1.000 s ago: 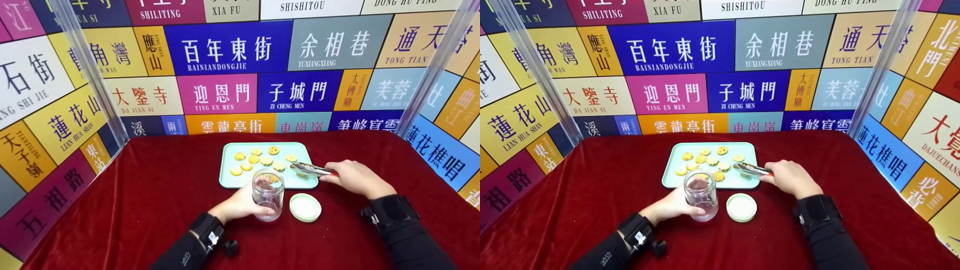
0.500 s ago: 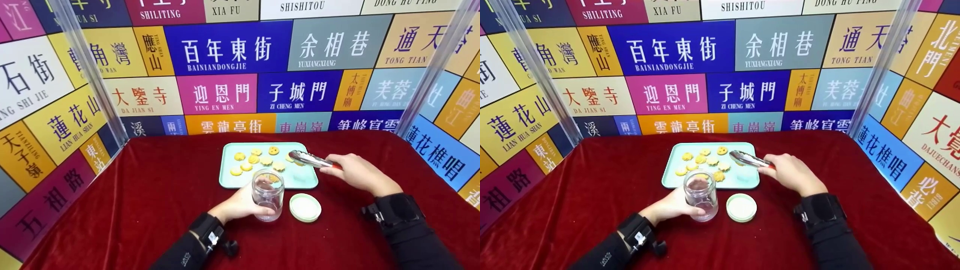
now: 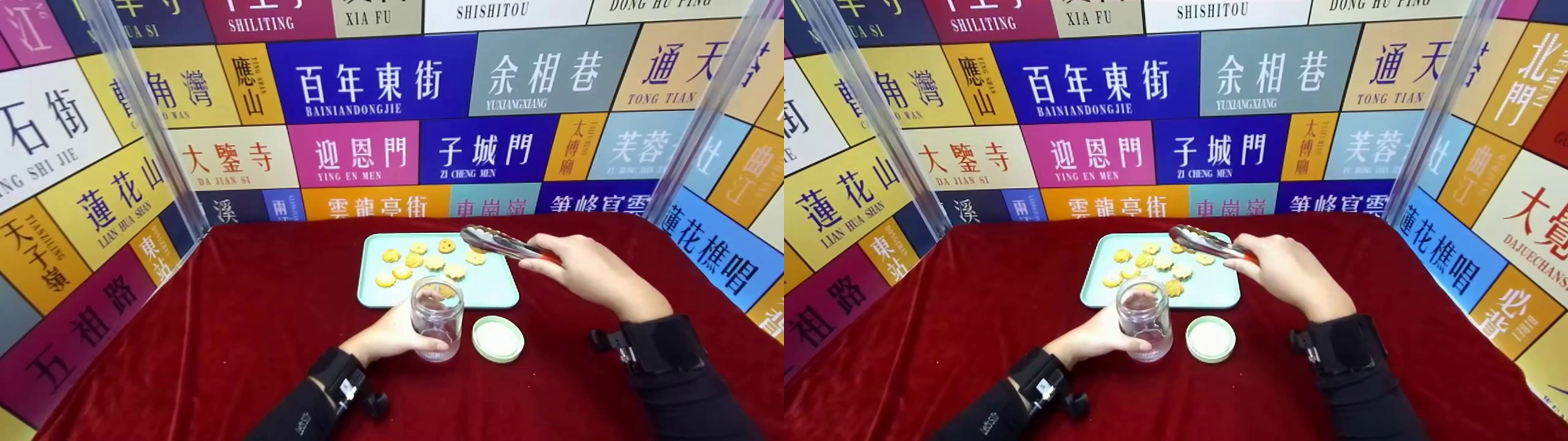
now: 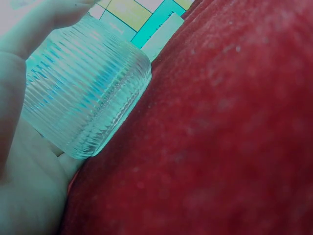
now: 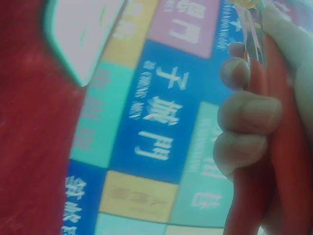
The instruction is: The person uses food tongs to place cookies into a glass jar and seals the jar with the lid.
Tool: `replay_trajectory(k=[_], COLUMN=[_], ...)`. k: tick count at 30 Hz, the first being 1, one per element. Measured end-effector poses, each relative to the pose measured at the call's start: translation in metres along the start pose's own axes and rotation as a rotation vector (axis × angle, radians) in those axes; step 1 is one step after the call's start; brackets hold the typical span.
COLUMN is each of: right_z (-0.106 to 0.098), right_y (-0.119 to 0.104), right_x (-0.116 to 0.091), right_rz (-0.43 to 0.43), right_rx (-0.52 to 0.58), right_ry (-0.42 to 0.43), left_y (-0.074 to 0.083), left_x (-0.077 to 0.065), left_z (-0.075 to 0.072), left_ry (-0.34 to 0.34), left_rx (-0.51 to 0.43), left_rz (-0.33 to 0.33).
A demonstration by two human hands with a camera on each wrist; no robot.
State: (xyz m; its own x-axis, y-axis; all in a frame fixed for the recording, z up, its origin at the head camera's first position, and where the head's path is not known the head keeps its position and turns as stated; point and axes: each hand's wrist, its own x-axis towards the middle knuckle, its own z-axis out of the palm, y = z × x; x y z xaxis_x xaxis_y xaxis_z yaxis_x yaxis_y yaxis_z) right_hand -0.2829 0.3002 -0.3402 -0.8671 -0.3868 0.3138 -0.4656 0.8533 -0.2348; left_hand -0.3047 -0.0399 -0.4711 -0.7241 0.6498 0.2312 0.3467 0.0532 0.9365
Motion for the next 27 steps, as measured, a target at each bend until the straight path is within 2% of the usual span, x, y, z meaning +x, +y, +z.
replay_trajectory(k=[5, 14, 22, 27], right_z=[-0.009, -0.014, -0.004, 0.006], right_y=[-0.021, -0.047, -0.058, -0.059], right_x=[-0.003, -0.007, -0.005, -0.003], right_rz=[-0.059, -0.137, -0.264, -0.286], right_rx=[-0.016, -0.001, 0.006, -0.001], right_ry=[0.044, 0.064, 0.061, 0.011], left_y=[0.001, 0.0, -0.001, -0.002], left_x=[0.0, -0.001, 0.0, 0.0], left_z=[0.0, 0.0, 0.0, 0.0], left_ry=[-0.006, -0.006, -0.002, -0.004], left_rx=[-0.016, -0.009, -0.007, -0.007], left_rz=[0.008, 0.003, 0.012, 0.018])
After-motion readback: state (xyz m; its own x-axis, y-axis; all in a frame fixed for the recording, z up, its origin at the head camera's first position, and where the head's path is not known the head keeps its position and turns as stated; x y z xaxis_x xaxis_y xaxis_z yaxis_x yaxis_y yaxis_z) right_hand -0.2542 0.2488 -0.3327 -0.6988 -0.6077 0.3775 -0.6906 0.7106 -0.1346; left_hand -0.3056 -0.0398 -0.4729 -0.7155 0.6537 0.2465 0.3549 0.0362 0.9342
